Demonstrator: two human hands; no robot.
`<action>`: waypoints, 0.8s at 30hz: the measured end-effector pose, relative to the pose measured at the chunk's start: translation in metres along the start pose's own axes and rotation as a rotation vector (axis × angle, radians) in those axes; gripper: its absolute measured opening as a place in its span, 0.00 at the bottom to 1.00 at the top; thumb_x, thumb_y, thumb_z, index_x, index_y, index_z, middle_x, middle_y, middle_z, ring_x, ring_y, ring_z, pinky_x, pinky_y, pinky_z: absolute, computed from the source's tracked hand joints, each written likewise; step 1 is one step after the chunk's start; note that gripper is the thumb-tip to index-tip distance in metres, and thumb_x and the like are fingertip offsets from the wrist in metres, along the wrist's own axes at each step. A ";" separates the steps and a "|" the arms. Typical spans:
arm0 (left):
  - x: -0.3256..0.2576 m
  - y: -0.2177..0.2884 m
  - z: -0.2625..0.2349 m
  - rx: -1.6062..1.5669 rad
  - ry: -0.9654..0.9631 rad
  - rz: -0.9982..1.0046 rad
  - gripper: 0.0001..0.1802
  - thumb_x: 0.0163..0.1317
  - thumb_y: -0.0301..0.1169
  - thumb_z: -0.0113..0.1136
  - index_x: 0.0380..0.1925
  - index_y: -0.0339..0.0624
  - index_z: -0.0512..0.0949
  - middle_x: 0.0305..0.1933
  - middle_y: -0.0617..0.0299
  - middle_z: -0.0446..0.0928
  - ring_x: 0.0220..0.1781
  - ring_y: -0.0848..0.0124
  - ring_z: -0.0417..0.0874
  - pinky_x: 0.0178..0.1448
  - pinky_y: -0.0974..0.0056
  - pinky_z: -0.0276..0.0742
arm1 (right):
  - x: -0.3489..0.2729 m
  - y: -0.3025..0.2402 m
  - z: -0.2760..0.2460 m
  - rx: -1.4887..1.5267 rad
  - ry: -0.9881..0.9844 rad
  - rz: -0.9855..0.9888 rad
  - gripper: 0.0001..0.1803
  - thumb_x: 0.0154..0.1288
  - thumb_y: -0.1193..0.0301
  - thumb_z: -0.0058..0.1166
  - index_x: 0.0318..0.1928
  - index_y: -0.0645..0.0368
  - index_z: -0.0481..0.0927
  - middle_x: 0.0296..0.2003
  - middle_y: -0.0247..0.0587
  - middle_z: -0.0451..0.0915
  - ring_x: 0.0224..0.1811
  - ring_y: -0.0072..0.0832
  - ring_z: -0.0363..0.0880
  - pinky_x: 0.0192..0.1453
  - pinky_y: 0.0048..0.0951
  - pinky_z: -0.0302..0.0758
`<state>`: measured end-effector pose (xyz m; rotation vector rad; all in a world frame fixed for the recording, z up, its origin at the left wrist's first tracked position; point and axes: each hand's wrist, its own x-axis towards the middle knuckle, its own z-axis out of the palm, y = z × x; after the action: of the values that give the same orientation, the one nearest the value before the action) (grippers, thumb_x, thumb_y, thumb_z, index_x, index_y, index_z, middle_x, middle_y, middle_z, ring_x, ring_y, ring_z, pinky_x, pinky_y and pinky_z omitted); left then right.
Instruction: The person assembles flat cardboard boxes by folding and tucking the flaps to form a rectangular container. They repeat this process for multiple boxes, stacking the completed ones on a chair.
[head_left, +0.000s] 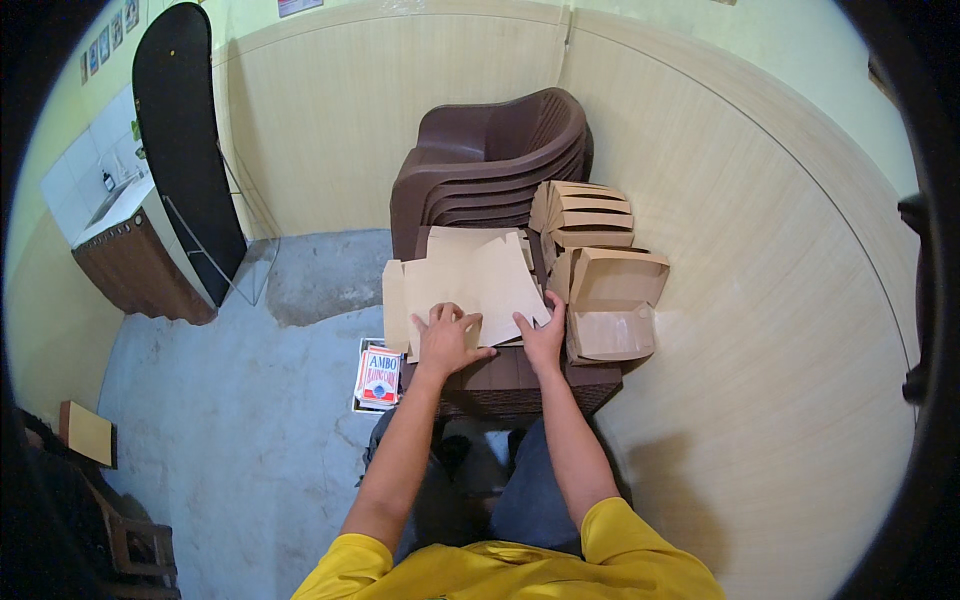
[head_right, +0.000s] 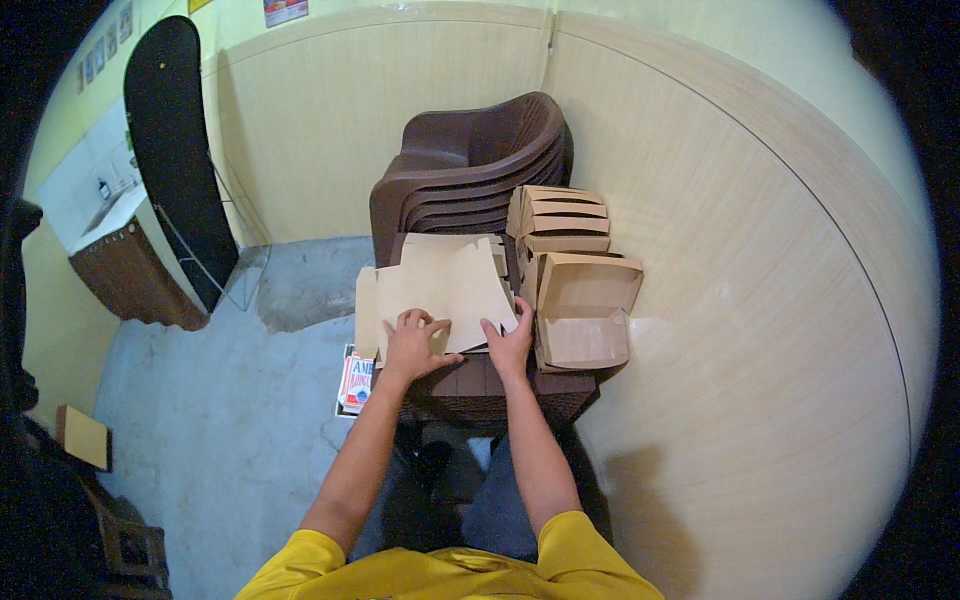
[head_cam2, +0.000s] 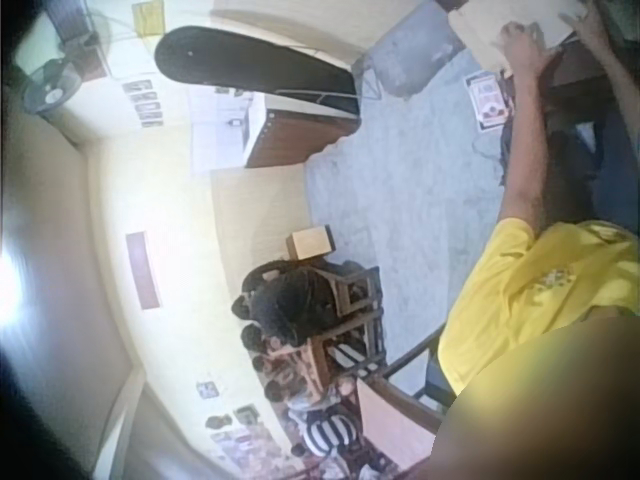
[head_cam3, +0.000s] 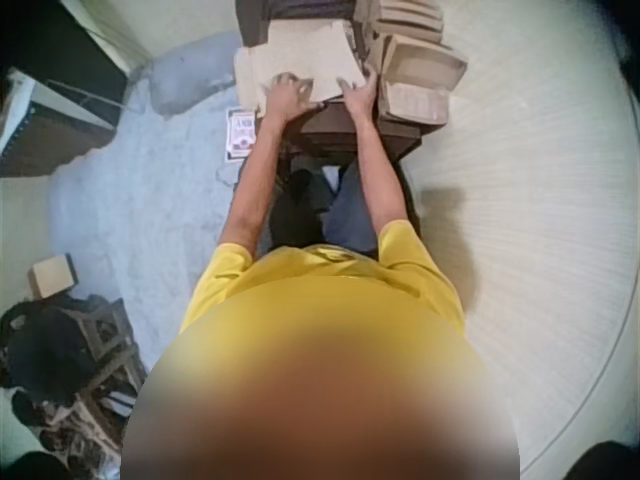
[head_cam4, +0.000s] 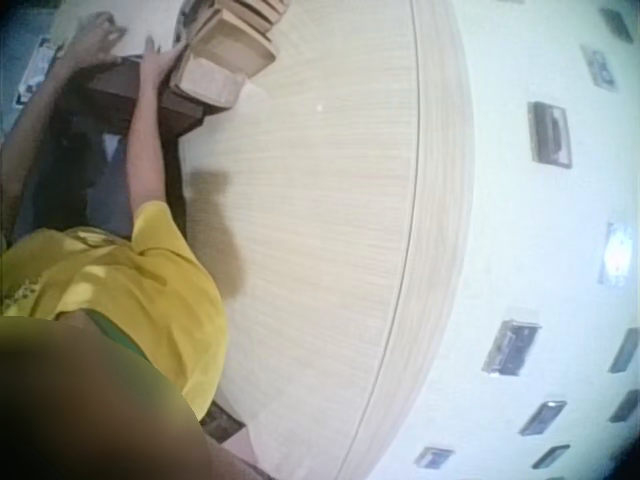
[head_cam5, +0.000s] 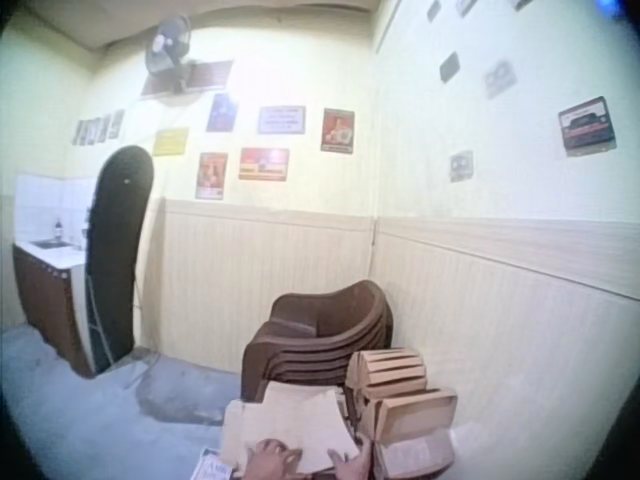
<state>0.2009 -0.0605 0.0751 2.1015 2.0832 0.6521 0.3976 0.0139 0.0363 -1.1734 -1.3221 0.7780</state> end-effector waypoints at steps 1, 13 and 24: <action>-0.001 0.000 -0.003 0.014 -0.019 -0.031 0.42 0.45 0.66 0.80 0.60 0.62 0.87 0.65 0.61 0.76 0.76 0.53 0.69 0.79 0.21 0.57 | 0.000 0.003 -0.001 0.013 -0.016 0.031 0.40 0.59 0.78 0.75 0.71 0.59 0.71 0.61 0.52 0.82 0.65 0.41 0.82 0.70 0.40 0.76; -0.004 -0.036 -0.004 -0.055 0.030 0.099 0.49 0.46 0.62 0.82 0.66 0.49 0.81 0.71 0.55 0.75 0.78 0.53 0.72 0.86 0.35 0.55 | 0.011 0.018 -0.001 -0.185 -0.149 -0.116 0.20 0.65 0.71 0.68 0.57 0.62 0.89 0.50 0.51 0.91 0.54 0.38 0.90 0.60 0.36 0.82; 0.017 0.000 0.032 -0.152 0.037 0.230 0.24 0.71 0.51 0.64 0.56 0.47 0.86 0.61 0.55 0.84 0.69 0.54 0.80 0.71 0.44 0.73 | 0.022 0.009 0.005 -0.491 -0.099 0.021 0.20 0.61 0.66 0.69 0.50 0.63 0.87 0.37 0.50 0.91 0.41 0.45 0.91 0.49 0.43 0.84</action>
<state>0.2122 -0.0372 0.0499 2.2748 1.7607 0.8546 0.3977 0.0384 0.0345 -1.5482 -1.6421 0.5433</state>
